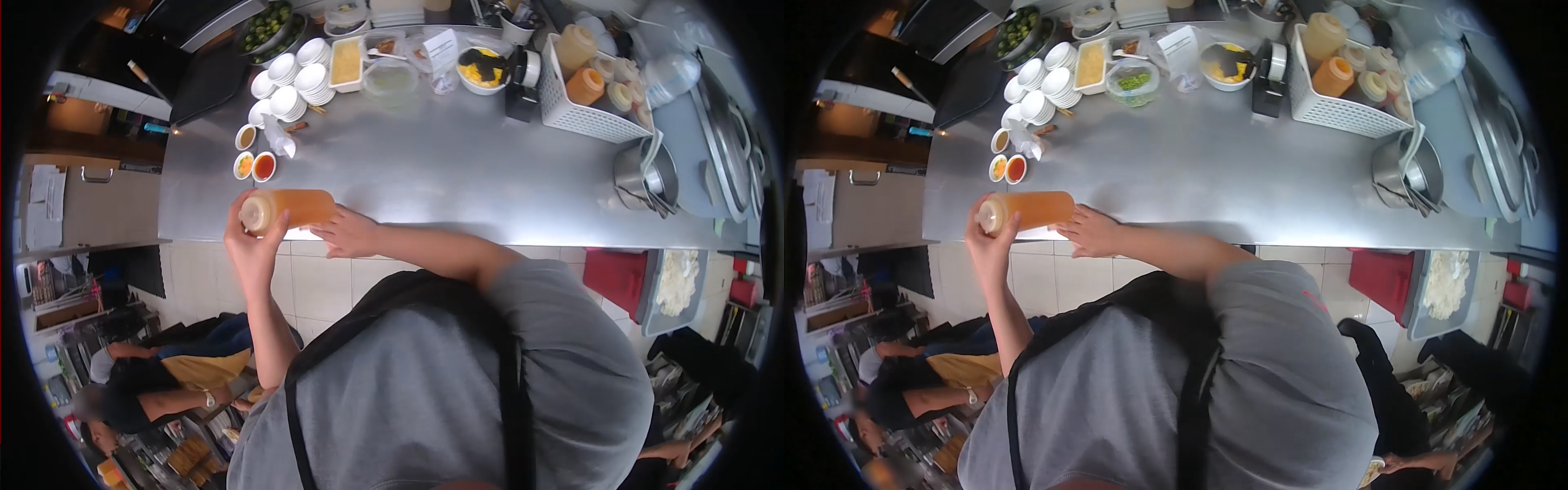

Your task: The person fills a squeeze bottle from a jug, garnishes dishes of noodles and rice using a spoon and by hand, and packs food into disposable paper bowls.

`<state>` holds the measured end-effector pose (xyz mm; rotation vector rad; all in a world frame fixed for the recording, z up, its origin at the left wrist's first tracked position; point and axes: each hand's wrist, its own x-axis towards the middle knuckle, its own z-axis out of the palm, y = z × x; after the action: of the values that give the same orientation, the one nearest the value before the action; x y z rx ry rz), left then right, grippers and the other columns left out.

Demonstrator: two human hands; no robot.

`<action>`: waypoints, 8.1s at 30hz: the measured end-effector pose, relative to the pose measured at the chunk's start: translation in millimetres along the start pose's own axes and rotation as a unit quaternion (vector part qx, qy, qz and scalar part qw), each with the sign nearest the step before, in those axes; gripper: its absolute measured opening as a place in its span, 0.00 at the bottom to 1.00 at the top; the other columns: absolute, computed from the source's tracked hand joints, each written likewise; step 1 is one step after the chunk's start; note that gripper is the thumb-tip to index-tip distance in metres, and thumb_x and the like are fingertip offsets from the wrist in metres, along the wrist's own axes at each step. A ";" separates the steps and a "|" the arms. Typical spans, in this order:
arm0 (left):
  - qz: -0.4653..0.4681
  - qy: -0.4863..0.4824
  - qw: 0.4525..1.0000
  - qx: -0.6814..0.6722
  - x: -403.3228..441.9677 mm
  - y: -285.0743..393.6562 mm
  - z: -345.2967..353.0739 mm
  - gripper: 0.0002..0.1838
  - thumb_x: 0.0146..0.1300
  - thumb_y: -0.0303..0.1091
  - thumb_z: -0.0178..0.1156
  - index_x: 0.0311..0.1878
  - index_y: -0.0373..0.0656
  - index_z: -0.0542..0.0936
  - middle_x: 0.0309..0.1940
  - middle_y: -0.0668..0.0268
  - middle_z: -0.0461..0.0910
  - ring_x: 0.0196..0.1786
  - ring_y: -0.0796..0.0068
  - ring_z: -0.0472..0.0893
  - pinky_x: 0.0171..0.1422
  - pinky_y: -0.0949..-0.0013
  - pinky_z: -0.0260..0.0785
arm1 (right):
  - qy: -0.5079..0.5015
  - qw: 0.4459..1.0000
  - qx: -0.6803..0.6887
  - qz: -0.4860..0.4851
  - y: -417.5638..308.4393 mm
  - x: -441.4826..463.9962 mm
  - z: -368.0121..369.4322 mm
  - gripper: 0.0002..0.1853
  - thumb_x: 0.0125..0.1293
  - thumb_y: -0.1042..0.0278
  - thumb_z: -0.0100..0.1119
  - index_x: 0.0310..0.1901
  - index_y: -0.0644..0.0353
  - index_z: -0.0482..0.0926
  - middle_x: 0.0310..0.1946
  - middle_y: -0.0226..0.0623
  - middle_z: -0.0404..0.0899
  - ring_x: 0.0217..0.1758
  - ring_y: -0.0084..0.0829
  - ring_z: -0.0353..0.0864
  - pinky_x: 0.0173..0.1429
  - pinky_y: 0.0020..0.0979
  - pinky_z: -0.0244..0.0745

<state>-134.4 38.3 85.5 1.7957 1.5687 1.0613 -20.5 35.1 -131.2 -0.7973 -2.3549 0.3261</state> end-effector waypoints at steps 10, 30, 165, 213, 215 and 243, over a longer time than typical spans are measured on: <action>0.059 -0.099 0.992 -0.044 36.2 -14.8 95.9 0.24 0.44 0.32 0.70 0.44 0.33 0.74 0.33 0.61 0.79 0.36 0.76 0.78 0.41 0.74 0.71 | 0.166 0.914 -0.173 0.326 -6.0 -213.5 -192.7 0.27 0.55 0.71 0.45 0.59 0.63 0.60 0.60 0.49 0.61 0.61 0.47 0.62 0.57 0.41 0.58; -0.006 -0.086 0.996 -0.012 12.4 -43.5 60.2 0.30 0.42 0.31 0.71 0.50 0.37 0.69 0.36 0.59 0.79 0.39 0.71 0.80 0.43 0.70 0.73 | 0.004 0.943 -0.192 0.272 99.5 -92.0 -116.2 0.42 0.59 0.41 0.48 0.65 0.65 0.51 0.67 0.48 0.49 0.71 0.46 0.44 0.71 0.43 0.39; -0.145 -0.488 0.839 -0.194 3.4 -10.6 292.4 0.22 0.62 0.28 0.45 0.60 0.40 0.62 0.41 0.55 0.76 0.36 0.66 0.80 0.34 0.67 0.78 | 0.502 0.456 0.129 0.724 -22.2 -481.2 -321.7 0.16 0.65 0.62 0.47 0.46 0.64 0.76 0.36 0.35 0.77 0.37 0.26 0.73 0.43 0.28 0.70; -0.235 -0.159 0.959 -0.021 51.1 -115.0 77.9 0.25 0.60 0.46 0.56 0.56 0.40 0.71 0.48 0.64 0.75 0.46 0.70 0.76 0.45 0.67 0.71 | -0.004 0.565 -0.255 0.785 -6.1 -395.1 -493.7 0.07 0.55 0.68 0.51 0.33 0.52 0.80 0.34 0.43 0.80 0.38 0.44 0.79 0.41 0.41 0.74; -0.234 -0.156 0.959 -0.027 57.4 -125.1 73.1 0.26 0.60 0.48 0.56 0.56 0.41 0.71 0.48 0.64 0.75 0.47 0.69 0.76 0.47 0.66 0.70 | 0.050 0.631 -0.381 0.674 -19.4 -412.0 -481.5 0.08 0.56 0.68 0.51 0.35 0.53 0.79 0.31 0.45 0.79 0.37 0.44 0.79 0.40 0.42 0.72; -0.181 -0.125 0.967 -0.125 45.1 -128.7 59.7 0.25 0.61 0.45 0.56 0.56 0.40 0.71 0.50 0.62 0.73 0.50 0.68 0.75 0.51 0.66 0.69 | -0.057 0.821 -0.306 0.479 19.6 -202.3 -273.4 0.15 0.53 0.73 0.50 0.40 0.45 0.81 0.29 0.37 0.78 0.31 0.38 0.79 0.35 0.36 0.74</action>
<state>-156.7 113.0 -41.3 1.3493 1.4623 0.7840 287.2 -65.4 -24.7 -2.3210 -1.9549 -0.0148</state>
